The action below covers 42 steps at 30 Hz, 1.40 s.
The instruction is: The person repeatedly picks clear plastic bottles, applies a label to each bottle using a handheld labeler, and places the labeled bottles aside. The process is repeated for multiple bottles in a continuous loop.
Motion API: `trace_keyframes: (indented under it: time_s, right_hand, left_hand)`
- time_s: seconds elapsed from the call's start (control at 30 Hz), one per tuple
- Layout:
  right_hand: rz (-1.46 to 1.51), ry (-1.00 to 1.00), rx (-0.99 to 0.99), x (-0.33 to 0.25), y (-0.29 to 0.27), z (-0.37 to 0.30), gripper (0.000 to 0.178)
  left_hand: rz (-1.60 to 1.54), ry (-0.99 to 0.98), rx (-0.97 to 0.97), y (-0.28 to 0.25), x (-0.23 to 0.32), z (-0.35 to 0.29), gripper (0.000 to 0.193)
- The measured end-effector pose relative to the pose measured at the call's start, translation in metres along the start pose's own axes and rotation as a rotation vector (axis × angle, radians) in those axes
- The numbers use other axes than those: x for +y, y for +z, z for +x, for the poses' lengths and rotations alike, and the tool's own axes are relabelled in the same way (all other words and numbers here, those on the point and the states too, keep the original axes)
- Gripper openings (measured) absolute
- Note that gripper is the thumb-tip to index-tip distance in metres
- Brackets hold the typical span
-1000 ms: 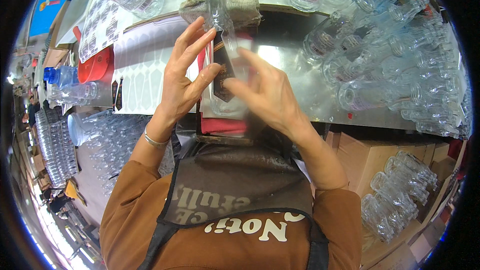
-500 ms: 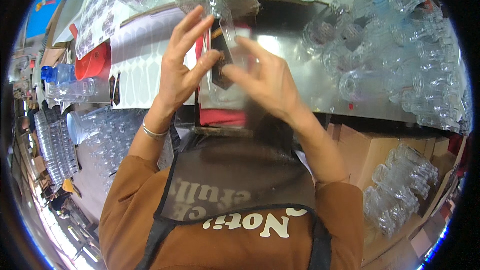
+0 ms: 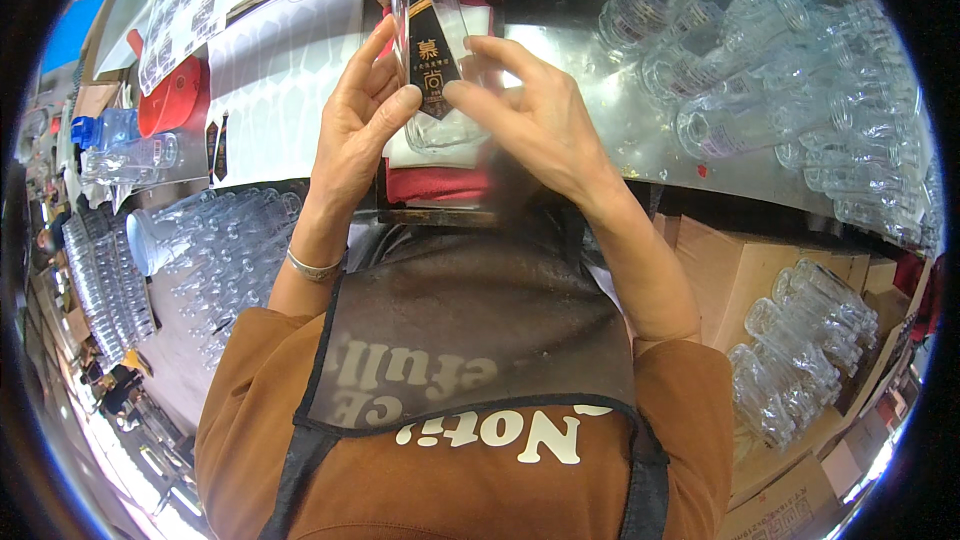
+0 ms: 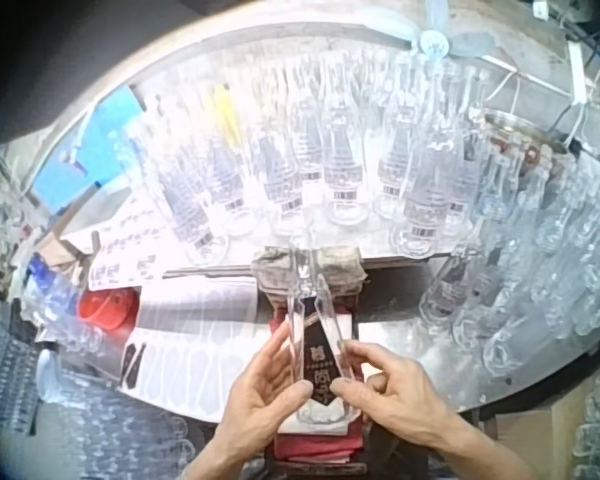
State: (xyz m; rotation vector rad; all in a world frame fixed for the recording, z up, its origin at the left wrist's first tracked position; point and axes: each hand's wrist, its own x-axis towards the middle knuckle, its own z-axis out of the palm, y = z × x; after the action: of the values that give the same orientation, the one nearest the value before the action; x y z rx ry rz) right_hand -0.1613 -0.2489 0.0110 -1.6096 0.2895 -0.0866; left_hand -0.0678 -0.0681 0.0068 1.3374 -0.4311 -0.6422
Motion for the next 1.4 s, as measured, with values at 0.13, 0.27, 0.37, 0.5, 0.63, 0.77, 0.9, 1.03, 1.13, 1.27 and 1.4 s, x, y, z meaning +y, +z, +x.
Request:
trace_keyframes:
  time_s: [0.13, 0.27, 0.37, 0.5, 0.63, 0.77, 0.9, 1.03, 1.13, 1.27, 1.4]
  right_hand:
    - [-0.019, 0.002, 0.011, 0.000, 0.002, 0.000, 0.061]
    - [-0.035, -0.004, 0.017, 0.000, 0.002, 0.000, 0.061]
    - [-0.037, 0.005, 0.016, -0.001, 0.002, 0.000, 0.062]
    - [0.049, 0.015, 0.018, 0.007, -0.001, 0.002, 0.054]
    - [0.580, 0.205, 0.233, 0.057, -0.036, 0.013, 0.038]
    - [0.751, 0.123, 0.448, 0.058, -0.044, 0.022, 0.032]
    - [-0.119, -0.293, 0.070, -0.040, -0.025, 0.035, 0.025]
    - [-0.601, -0.686, 0.156, -0.060, -0.029, 0.087, 0.031]
    - [-0.544, -0.734, -0.082, -0.083, -0.032, 0.092, 0.030]
    - [-0.713, -0.929, 0.254, -0.069, -0.029, 0.111, 0.033]
    - [-0.704, -1.022, -0.052, -0.050, -0.016, 0.058, 0.029]
  left_hand:
    - [0.009, 0.005, 0.011, -0.001, -0.001, 0.000, 0.074]
    - [-0.004, 0.000, 0.006, 0.000, 0.000, 0.000, 0.074]
    - [-0.008, 0.005, 0.008, 0.000, -0.001, 0.000, 0.074]
    - [-0.012, 0.019, 0.006, -0.001, -0.004, 0.001, 0.075]
    - [0.050, 0.075, 0.021, 0.002, -0.006, -0.001, 0.076]
    - [0.167, 0.113, 0.059, 0.005, -0.007, 0.000, 0.075]
    - [0.255, 0.159, 0.100, 0.001, -0.011, -0.001, 0.077]
    - [0.237, 0.164, 0.100, 0.004, -0.011, 0.000, 0.077]
    - [0.222, 0.149, 0.098, 0.004, -0.011, -0.001, 0.077]
    - [0.226, 0.162, 0.086, 0.006, -0.011, -0.001, 0.075]
    - [-0.062, 0.041, 0.157, -0.003, -0.011, -0.005, 0.068]
